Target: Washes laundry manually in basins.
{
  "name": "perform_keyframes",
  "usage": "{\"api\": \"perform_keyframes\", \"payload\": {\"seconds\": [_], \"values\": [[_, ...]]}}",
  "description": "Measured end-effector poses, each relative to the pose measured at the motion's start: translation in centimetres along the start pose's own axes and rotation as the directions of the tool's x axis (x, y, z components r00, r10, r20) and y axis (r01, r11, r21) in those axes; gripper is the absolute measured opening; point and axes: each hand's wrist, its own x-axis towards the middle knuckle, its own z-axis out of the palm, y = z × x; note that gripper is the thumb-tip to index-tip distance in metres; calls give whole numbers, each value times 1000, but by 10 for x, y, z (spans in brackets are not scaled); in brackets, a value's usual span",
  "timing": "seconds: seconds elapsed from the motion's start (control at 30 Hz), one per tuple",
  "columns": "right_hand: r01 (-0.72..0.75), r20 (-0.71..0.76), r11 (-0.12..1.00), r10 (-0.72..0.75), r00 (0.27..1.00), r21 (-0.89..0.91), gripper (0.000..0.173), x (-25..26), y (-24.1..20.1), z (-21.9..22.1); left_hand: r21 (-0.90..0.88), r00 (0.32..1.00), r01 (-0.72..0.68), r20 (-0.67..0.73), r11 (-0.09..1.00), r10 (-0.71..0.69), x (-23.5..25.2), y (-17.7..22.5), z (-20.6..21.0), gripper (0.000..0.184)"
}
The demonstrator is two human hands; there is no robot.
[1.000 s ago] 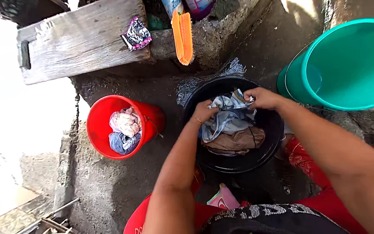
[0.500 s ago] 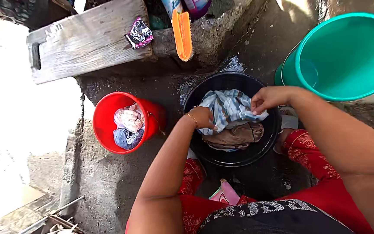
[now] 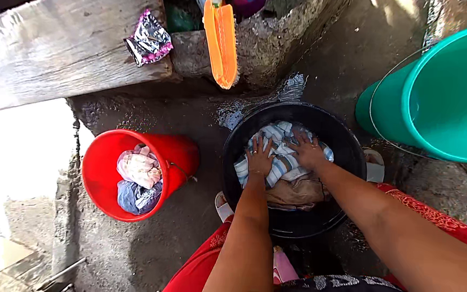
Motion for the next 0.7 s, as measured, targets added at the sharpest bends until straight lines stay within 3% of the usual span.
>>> {"api": "perform_keyframes", "payload": {"seconds": [0.07, 0.1, 0.23, 0.33, 0.4, 0.5, 0.57, 0.6, 0.67, 0.7], "values": [[18, -186, 999, -12, 983, 30, 56, -11, -3, 25, -66, 994, 81, -65, 995, -85, -7, 2, 4, 60], [25, -207, 998, -14, 978, 51, 58, -17, -2, 36, -107, 989, 124, -65, 986, -132, -9, 4, 0, 61], [13, 0, 991, -13, 1000, 134, 53, -18, 4, 15, -265, 963, 262, 140, 928, -232, -10, 12, -36, 64], [-63, -121, 922, 118, 986, 382, 31, -13, -4, -21, -475, 979, 163, 188, 865, -81, -24, 30, -74, 47], [-50, -128, 837, 142, 982, 545, 15, -19, -5, -46, -548, 992, -28, 86, 836, 89, -49, 34, -100, 38], [256, -251, 660, -106, 962, 706, 7, -50, -4, -92, -591, 927, -362, -145, 721, 347, -82, 24, -140, 29], [414, -285, 416, -339, 897, 810, 10, -76, 0, -127, -587, 880, -455, -181, 670, 438, -99, 21, -168, 39], [441, -277, 325, -444, 852, 836, 12, -87, 1, -139, -560, 879, -451, -143, 695, 455, -106, 17, -177, 47], [423, -181, 333, -564, 805, 842, 13, -101, 2, -156, -435, 912, -359, 23, 826, 409, -115, 8, -186, 51], [387, -102, 440, -544, 833, 810, 14, -106, 3, -161, -346, 923, -309, 116, 886, 367, -114, 4, -185, 50]]}}
